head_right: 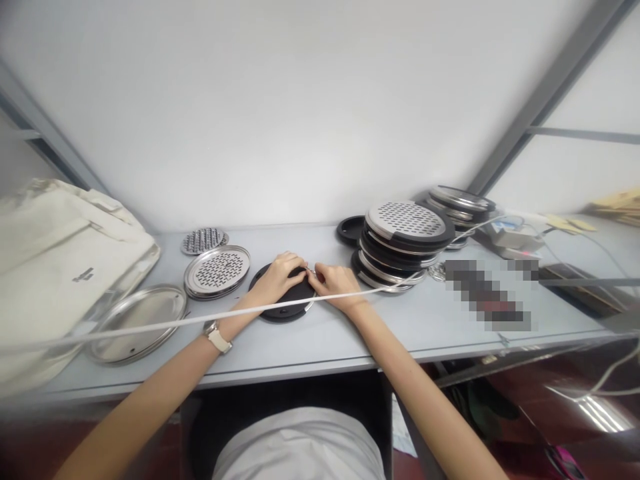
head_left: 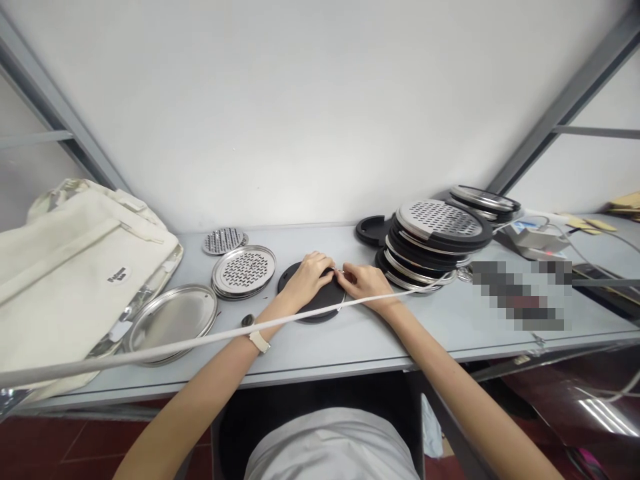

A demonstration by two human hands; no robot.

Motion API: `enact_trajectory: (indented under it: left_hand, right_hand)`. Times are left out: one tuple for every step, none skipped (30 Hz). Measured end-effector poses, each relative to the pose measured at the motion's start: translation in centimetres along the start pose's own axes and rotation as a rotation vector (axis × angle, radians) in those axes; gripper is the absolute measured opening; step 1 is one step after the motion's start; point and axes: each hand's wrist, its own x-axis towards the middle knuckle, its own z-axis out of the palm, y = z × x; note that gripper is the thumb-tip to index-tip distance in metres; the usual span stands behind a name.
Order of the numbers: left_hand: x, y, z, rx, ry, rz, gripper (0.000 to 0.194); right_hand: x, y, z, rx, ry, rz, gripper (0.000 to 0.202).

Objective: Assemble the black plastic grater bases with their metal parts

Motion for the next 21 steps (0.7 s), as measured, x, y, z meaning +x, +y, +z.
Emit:
enact_trajectory:
  left_hand:
    - [0.0, 0.02, 0.0, 0.008, -0.004, -0.001, 0.004]
    - [0.01, 0.04, -0.01, 0.016, -0.006, -0.002, 0.004]
    - [0.01, 0.06, -0.01, 0.025, -0.008, -0.001, 0.004]
    - [0.02, 0.08, -0.02, 0.033, -0.01, 0.002, 0.004]
    - [0.02, 0.11, -0.04, 0.04, -0.011, 0.004, 0.004]
    - [0.02, 0.14, -0.05, 0.048, -0.012, 0.006, 0.004]
    - [0.01, 0.17, -0.07, 0.058, -0.013, 0.007, 0.004]
    - [-0.01, 0.21, -0.09, 0.068, -0.013, 0.006, 0.004]
    - [-0.02, 0.25, -0.11, 0.079, -0.013, 0.005, 0.004]
    - [-0.04, 0.29, -0.12, 0.089, -0.012, 0.004, 0.004]
    - [-0.06, 0.33, -0.13, 0.095, -0.01, 0.004, 0.004]
    - [-0.07, 0.35, -0.14, 0.099, -0.007, 0.004, 0.004]
    - [-0.08, 0.36, -0.14, 0.101, -0.006, 0.005, 0.004]
    - [-0.08, 0.37, -0.14, 0.102, -0.006, 0.007, 0.004]
    - [-0.07, 0.36, -0.15, 0.102, -0.007, 0.006, 0.005]
    - [-0.07, 0.36, -0.15, 0.101, -0.008, 0.005, 0.006]
    - [-0.06, 0.36, -0.17, 0.1, -0.011, 0.003, 0.006]
    - [-0.06, 0.37, -0.19, 0.097, -0.013, 0.001, 0.007]
    - [-0.06, 0.39, -0.21, 0.095, -0.014, 0.0, 0.008]
    - [-0.05, 0.42, -0.24, 0.093, -0.013, 0.0, 0.009]
    - [-0.05, 0.45, -0.28, 0.092, -0.012, 0.002, 0.011]
  right_hand:
    - [-0.03, 0.04, -0.05, 0.003, 0.006, 0.002, 0.036]
    - [-0.05, 0.08, -0.1, 0.005, 0.011, 0.003, 0.035]
    - [-0.06, 0.1, -0.15, 0.006, 0.015, 0.004, 0.035]
    - [-0.06, 0.11, -0.2, 0.005, 0.021, 0.005, 0.035]
    - [-0.05, 0.12, -0.25, 0.005, 0.027, 0.01, 0.035]
    - [-0.05, 0.12, -0.3, 0.007, 0.036, 0.019, 0.034]
    - [-0.04, 0.11, -0.33, 0.01, 0.046, 0.031, 0.034]
    - [-0.04, 0.1, -0.36, 0.016, 0.056, 0.044, 0.034]
    - [-0.04, 0.09, -0.37, 0.025, 0.066, 0.057, 0.033]
    - [-0.04, 0.07, -0.36, 0.039, 0.073, 0.067, 0.032]
    - [-0.04, 0.06, -0.33, 0.059, 0.074, 0.069, 0.031]
    - [-0.04, 0.03, -0.28, 0.082, 0.068, 0.064, 0.029]
    - [-0.03, 0.01, -0.22, 0.108, 0.059, 0.054, 0.027]
    - [-0.02, -0.01, -0.15, 0.134, 0.046, 0.041, 0.026]
    - [-0.01, -0.03, -0.07, 0.157, 0.032, 0.028, 0.024]
    - [0.01, -0.04, 0.0, 0.177, 0.017, 0.016, 0.024]
    - [0.03, -0.04, 0.05, 0.193, 0.001, 0.009, 0.024]
    - [0.05, -0.04, 0.1, 0.208, -0.013, 0.004, 0.024]
    - [0.07, -0.02, 0.13, 0.219, -0.024, 0.0, 0.023]
    - [0.09, 0.0, 0.16, 0.228, -0.032, -0.005, 0.022]
    - [0.11, 0.03, 0.18, 0.234, -0.036, -0.01, 0.02]
